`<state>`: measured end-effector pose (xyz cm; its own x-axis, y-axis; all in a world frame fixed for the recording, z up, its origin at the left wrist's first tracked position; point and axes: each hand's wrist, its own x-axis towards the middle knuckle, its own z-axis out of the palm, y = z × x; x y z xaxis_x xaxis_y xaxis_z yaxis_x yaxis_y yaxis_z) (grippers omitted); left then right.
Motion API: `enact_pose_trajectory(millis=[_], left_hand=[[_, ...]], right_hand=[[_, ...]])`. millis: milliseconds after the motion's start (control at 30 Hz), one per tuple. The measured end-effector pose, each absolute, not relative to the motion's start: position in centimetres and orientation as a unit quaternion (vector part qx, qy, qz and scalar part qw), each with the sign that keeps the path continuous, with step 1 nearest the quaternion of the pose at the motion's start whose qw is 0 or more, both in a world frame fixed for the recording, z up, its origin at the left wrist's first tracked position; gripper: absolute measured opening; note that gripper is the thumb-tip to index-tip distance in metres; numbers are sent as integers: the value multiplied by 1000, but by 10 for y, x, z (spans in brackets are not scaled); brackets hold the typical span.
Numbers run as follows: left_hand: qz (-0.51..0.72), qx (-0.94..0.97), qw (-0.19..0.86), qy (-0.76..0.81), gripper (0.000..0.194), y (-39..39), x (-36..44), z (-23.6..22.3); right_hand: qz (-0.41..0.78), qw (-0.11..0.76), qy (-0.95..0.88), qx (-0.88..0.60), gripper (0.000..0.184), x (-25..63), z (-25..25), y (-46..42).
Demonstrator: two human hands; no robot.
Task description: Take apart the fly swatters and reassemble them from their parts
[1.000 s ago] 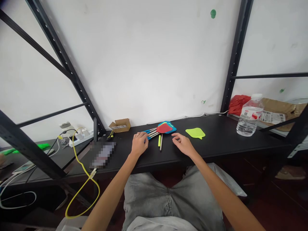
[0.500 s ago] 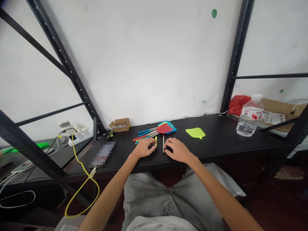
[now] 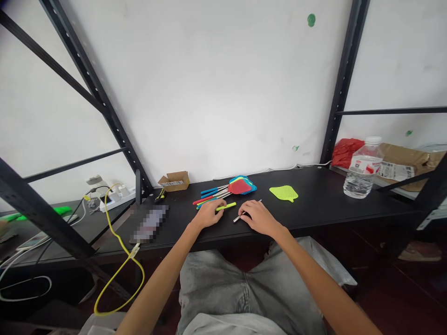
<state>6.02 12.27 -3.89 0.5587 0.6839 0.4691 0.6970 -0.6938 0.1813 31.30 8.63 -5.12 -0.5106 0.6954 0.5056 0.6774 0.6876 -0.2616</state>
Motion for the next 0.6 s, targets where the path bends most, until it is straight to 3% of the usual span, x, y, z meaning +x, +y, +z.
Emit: enact_pose_trajectory(millis=[133,600], left_hand=[[-273,-884,-2,-380,40,125,58,-40],[-275,-890,-23,-364,39,122,59,-36]], right_hand=[[-23,297,-827,-477,14,313,-59,94],[-23,309,-813,-494,14,315,-63,96]])
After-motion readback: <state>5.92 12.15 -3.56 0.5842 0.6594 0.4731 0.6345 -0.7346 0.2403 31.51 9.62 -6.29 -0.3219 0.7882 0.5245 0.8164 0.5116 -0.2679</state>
